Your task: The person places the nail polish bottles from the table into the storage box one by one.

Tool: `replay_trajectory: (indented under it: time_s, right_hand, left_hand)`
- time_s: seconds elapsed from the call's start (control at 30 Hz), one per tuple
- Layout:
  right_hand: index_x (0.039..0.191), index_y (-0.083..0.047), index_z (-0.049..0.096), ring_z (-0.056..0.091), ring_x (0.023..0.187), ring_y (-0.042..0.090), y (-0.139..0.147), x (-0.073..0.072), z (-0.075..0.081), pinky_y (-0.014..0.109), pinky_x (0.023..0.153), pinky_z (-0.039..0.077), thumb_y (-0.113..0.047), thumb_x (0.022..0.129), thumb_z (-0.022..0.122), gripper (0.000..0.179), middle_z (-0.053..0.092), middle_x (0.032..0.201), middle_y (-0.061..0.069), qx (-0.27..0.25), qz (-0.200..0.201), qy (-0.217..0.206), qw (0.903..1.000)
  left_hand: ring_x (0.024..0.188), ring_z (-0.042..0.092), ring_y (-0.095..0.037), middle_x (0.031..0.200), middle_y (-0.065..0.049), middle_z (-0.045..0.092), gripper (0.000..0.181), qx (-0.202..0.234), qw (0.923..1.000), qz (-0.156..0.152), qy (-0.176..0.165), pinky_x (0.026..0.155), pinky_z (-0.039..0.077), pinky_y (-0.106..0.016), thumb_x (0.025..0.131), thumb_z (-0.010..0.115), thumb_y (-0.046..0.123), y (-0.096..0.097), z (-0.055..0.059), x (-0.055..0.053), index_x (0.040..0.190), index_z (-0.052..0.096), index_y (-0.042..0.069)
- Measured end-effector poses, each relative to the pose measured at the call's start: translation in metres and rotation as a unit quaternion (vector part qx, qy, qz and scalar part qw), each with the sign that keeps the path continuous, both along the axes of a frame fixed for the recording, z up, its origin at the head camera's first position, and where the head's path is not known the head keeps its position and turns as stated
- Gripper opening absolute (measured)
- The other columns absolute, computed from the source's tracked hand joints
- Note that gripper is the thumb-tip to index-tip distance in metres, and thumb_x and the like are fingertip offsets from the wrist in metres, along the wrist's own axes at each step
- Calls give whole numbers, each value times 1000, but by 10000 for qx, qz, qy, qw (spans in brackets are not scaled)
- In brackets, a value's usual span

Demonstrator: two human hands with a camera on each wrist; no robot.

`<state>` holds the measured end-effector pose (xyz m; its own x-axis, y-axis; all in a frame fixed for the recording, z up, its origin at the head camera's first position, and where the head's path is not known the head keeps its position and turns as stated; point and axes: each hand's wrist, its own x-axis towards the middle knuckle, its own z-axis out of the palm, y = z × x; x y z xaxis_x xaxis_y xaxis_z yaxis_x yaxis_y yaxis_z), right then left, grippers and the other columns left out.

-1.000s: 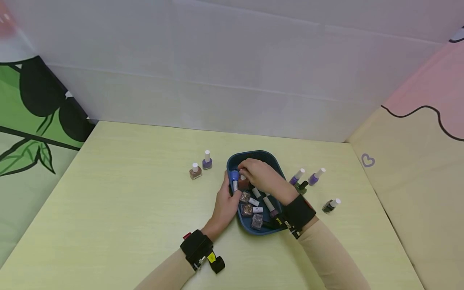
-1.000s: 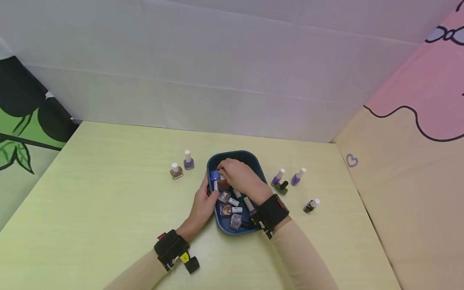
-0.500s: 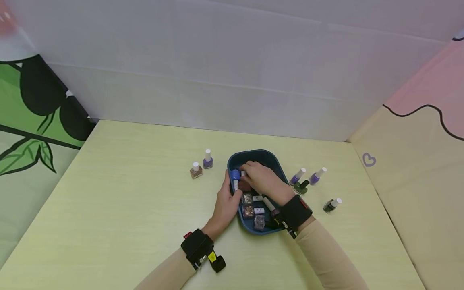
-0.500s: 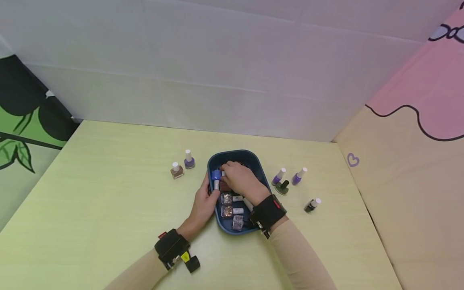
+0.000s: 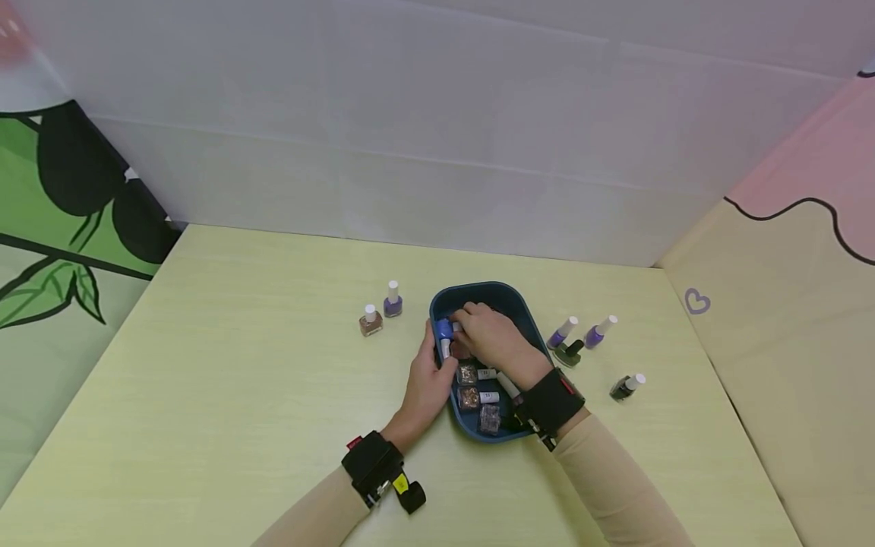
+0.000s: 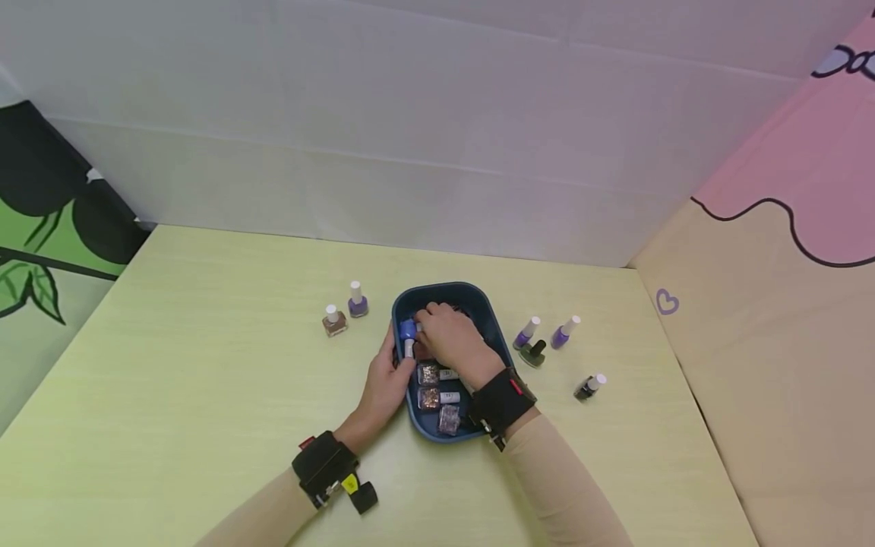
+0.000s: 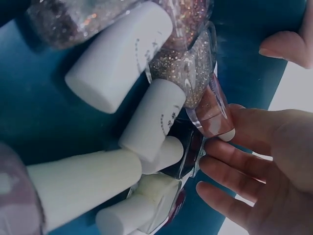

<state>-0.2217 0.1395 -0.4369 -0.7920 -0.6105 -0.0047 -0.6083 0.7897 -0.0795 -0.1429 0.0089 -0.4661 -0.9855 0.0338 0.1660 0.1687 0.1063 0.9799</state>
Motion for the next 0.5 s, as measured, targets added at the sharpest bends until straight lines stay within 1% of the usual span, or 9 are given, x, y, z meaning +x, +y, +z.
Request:
replay_trajectory:
  time_s: [0.17, 0.37, 0.5]
  right_hand:
    - [119, -7, 62, 56, 95, 21, -1, 2, -1, 36, 80, 52, -25, 94, 55, 31, 61, 105, 8, 167, -14, 102, 9998]
    - [119, -6, 62, 56, 98, 22, 0, 3, 0, 37, 85, 51, -24, 94, 56, 31, 62, 108, 8, 50, 13, 105, 9999]
    - [121, -6, 62, 56, 101, 23, 1, 3, 2, 37, 87, 50, -24, 95, 54, 32, 61, 110, 9, -43, -1, -27, 10000]
  left_hand:
    - [138, 22, -30, 154, -23, 18, 69, -30, 9999, 14, -125, 111, 24, -44, 92, 45, -2, 0, 1, 1, 150, 8, -7]
    - [138, 23, -30, 153, -23, 18, 69, 2, 9999, -8, -140, 110, 24, -43, 93, 45, -2, 0, 2, 1, 150, 8, -6]
    - [136, 26, -30, 153, -23, 19, 69, 71, 9999, -42, -119, 109, 27, -44, 93, 45, -2, 0, 2, 0, 150, 7, -6]
